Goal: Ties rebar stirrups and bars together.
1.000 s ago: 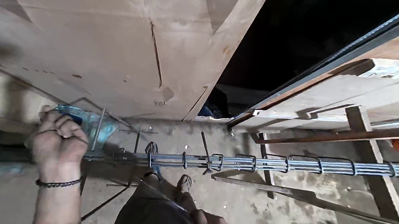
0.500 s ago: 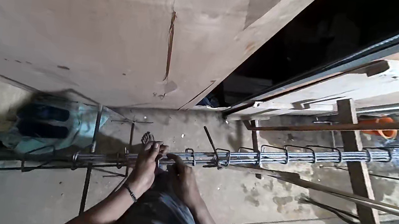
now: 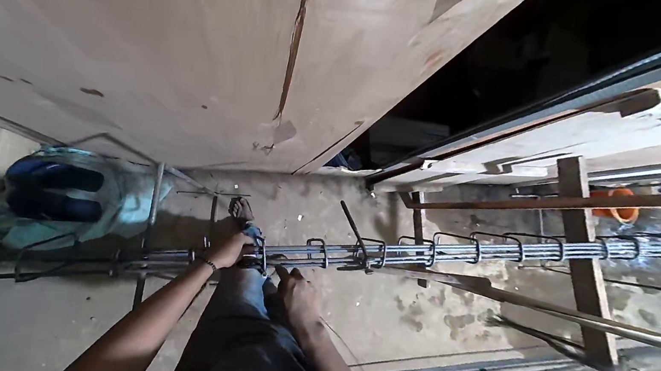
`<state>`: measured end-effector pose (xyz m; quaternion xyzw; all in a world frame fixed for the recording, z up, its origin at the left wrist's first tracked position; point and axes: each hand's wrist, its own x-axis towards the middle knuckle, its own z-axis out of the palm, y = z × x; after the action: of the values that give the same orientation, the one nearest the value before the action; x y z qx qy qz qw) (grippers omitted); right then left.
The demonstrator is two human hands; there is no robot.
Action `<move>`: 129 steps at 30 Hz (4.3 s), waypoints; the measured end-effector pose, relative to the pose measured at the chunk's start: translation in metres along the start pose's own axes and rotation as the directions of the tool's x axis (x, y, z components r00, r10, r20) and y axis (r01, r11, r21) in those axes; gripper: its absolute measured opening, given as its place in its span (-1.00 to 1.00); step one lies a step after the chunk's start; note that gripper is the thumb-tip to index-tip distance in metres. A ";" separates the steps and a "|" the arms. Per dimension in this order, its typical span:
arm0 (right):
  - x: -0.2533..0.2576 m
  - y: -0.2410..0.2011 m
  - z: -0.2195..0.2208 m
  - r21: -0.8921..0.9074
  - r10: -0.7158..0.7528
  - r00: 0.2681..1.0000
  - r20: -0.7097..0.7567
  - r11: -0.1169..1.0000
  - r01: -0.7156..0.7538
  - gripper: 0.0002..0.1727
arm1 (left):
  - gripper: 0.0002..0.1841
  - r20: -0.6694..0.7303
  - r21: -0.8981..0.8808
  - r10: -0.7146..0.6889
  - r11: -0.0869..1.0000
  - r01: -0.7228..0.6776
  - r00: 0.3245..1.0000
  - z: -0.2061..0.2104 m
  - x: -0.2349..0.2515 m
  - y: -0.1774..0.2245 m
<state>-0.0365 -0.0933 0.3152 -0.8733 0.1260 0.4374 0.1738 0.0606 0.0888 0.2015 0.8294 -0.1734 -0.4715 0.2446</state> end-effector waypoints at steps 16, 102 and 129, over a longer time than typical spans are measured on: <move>0.024 -0.018 -0.003 -0.034 0.023 0.990 0.136 0.999 -0.018 -0.45 | -0.67 0.032 -0.009 0.096 0.995 -0.095 0.995 -0.002 0.002 0.000; 0.233 0.055 -0.057 0.265 -0.346 0.837 0.424 0.931 0.250 -0.59 | -0.65 -0.154 -0.501 -0.504 0.781 0.373 0.850 0.020 0.025 0.027; 0.235 0.058 -0.076 0.085 -0.308 0.538 0.785 0.913 0.399 -0.70 | -0.65 -0.125 -0.474 -0.498 0.789 0.390 0.858 0.022 0.029 0.027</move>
<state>0.1338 -0.1934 0.1563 -0.6082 -0.1647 0.7352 0.2498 0.0539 0.0461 0.1874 0.8223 0.1684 -0.4371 0.3231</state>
